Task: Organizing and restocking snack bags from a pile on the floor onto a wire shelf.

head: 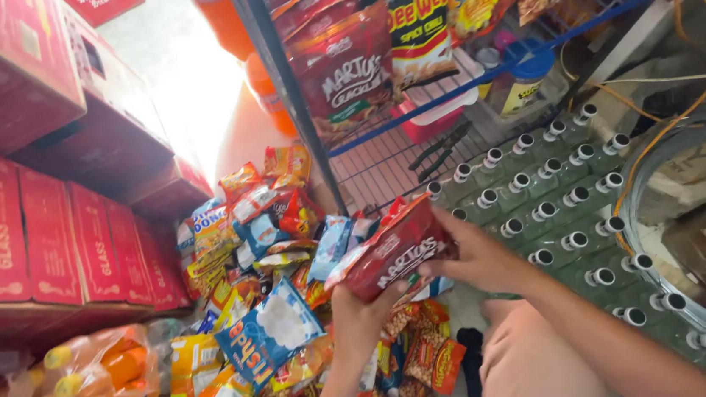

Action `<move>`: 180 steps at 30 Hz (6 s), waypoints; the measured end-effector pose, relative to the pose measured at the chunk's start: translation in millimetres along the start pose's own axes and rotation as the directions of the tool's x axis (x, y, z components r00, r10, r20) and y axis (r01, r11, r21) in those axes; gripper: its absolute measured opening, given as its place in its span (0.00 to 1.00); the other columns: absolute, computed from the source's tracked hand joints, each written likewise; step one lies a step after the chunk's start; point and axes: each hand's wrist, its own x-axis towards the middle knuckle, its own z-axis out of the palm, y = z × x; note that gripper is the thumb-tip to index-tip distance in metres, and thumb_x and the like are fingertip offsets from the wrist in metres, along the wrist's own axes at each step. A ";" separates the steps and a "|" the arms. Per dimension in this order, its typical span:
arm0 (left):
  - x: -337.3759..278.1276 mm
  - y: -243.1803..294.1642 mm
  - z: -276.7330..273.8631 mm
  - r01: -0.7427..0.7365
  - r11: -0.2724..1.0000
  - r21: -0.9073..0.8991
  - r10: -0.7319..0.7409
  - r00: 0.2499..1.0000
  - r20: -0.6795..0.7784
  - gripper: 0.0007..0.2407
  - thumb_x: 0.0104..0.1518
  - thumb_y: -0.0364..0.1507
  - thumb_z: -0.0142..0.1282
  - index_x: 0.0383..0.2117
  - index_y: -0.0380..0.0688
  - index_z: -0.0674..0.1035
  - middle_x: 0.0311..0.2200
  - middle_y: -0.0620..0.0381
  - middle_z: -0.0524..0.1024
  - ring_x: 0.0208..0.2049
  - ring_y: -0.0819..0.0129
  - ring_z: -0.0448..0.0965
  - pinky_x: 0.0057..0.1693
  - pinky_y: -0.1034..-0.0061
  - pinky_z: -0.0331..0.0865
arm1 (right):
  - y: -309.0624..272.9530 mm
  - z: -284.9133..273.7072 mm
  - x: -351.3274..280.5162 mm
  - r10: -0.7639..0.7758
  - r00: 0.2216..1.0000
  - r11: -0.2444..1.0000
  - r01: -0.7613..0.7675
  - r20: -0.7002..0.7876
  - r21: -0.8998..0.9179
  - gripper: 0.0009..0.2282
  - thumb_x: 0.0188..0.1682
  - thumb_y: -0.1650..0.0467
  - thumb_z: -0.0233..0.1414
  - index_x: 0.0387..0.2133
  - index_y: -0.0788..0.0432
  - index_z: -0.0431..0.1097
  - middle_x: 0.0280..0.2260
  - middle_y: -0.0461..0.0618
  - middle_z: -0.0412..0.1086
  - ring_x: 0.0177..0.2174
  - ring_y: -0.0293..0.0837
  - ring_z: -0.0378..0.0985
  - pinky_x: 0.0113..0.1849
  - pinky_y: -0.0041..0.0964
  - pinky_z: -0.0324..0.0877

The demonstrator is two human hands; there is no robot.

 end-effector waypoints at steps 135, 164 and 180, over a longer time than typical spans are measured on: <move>438.6 49.7 367.6 -0.551 -0.413 0.725 0.580 0.454 0.676 0.36 0.60 0.41 0.61 0.75 0.65 0.55 0.77 0.65 0.40 0.77 0.62 0.35 0.72 0.31 0.46 | -52.3 -554.9 154.1 -0.764 0.645 0.032 0.017 -0.013 -0.999 0.45 0.44 0.63 0.70 0.74 0.31 0.49 0.76 0.63 0.27 0.72 0.70 0.27 0.68 0.75 0.34; 442.5 47.8 367.1 -0.567 -0.439 0.697 0.581 0.413 0.701 0.29 0.62 0.35 0.56 0.72 0.66 0.63 0.76 0.59 0.44 0.77 0.59 0.39 0.73 0.35 0.44 | -58.4 -508.4 143.9 -0.868 0.409 0.317 0.022 -0.281 -0.948 0.51 0.45 0.73 0.73 0.75 0.49 0.37 0.64 0.63 0.46 0.65 0.63 0.57 0.65 0.50 0.61; 448.4 100.9 419.0 -0.664 -0.353 0.659 0.731 0.244 0.638 0.25 0.65 0.37 0.61 0.69 0.57 0.68 0.69 0.53 0.60 0.70 0.58 0.59 0.73 0.43 0.45 | -42.2 -529.0 159.8 -0.801 0.475 0.308 -0.193 -0.364 -0.931 0.56 0.49 0.62 0.73 0.74 0.58 0.27 0.70 0.75 0.25 0.70 0.76 0.37 0.69 0.61 0.48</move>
